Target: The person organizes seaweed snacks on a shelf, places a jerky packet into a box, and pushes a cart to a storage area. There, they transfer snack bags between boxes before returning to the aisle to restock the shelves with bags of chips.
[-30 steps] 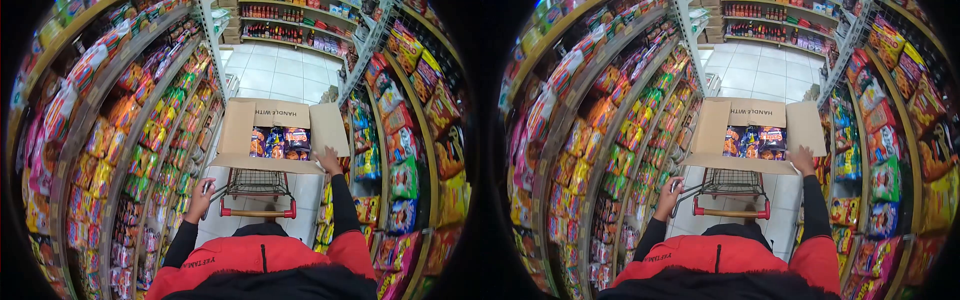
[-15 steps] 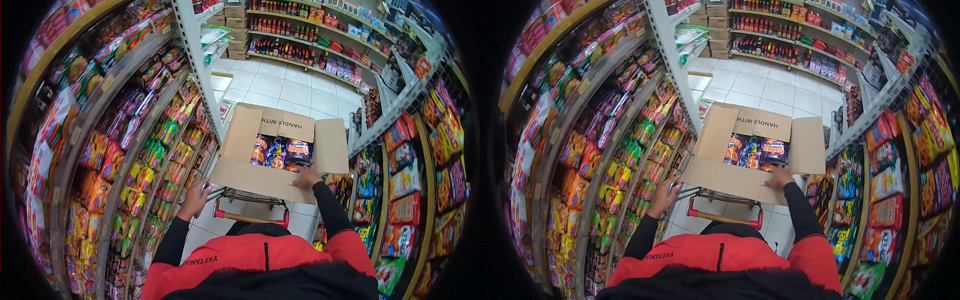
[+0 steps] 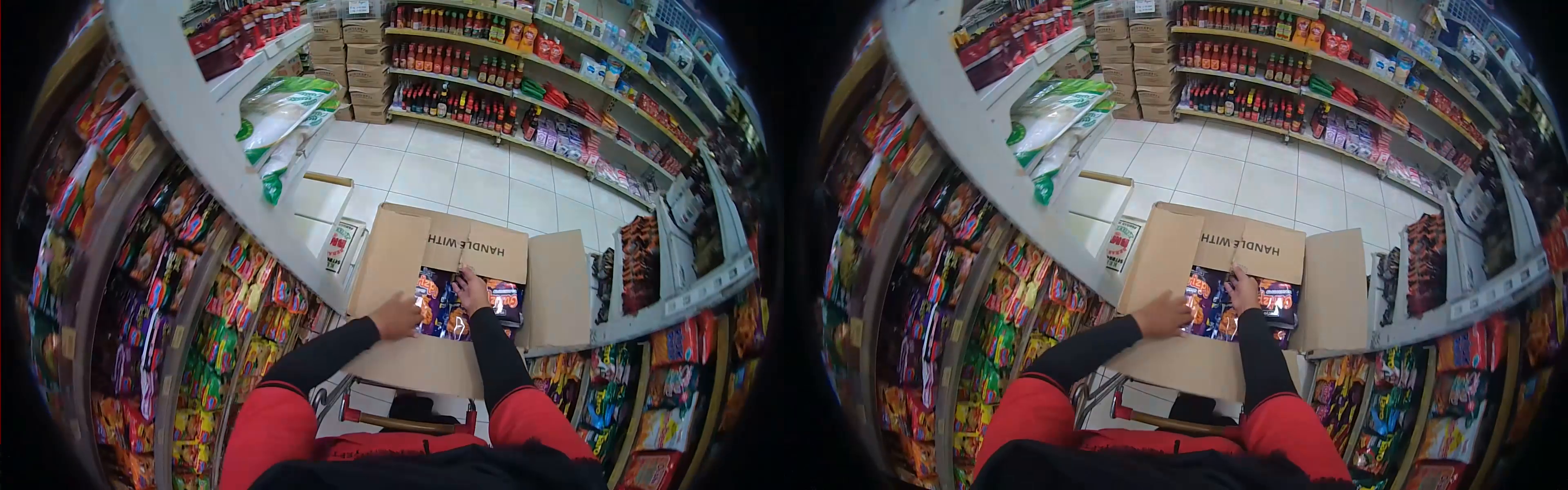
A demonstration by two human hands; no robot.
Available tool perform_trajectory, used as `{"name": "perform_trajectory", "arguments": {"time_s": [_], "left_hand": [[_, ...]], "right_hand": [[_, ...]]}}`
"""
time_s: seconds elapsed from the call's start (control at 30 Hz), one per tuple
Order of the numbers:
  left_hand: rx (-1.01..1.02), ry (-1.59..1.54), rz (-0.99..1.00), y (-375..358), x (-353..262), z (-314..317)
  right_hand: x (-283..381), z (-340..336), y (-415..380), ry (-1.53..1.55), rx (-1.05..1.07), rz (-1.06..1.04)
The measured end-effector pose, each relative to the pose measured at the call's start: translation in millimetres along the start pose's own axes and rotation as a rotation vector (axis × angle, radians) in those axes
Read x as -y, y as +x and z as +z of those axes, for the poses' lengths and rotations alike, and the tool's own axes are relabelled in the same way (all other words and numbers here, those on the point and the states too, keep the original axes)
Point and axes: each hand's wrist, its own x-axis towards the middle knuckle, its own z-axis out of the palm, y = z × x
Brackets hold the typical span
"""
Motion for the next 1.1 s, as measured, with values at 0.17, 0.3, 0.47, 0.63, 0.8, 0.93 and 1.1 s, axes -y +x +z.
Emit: {"name": "perform_trajectory", "arguments": {"time_s": [0.17,0.3,0.47,0.63,0.8,0.93,1.1], "left_hand": [[-0.035,-0.088,0.04,35,42,-3],[0.113,0.0,-0.047,39,45,-38],[-0.335,-0.047,-0.354,-7,69,-90],[-0.441,0.008,-0.545,-46,98,-87],[-0.809,0.008,-0.735,-49,88,-94],[-1.002,-0.585,-0.998,-76,105,-71],[-1.042,-0.982,-0.972,-90,114,-53]], "right_hand": [[20,29,45,0.293,0.141,0.03],[62,64,63,0.33,0.206,-0.081],[127,108,70,0.436,0.163,-0.201],[72,71,172,-0.906,-0.182,-0.432],[32,74,121,-0.641,-0.133,-0.003],[91,96,105,-0.454,0.066,0.125],[170,142,137,-0.018,0.177,0.142]]}}
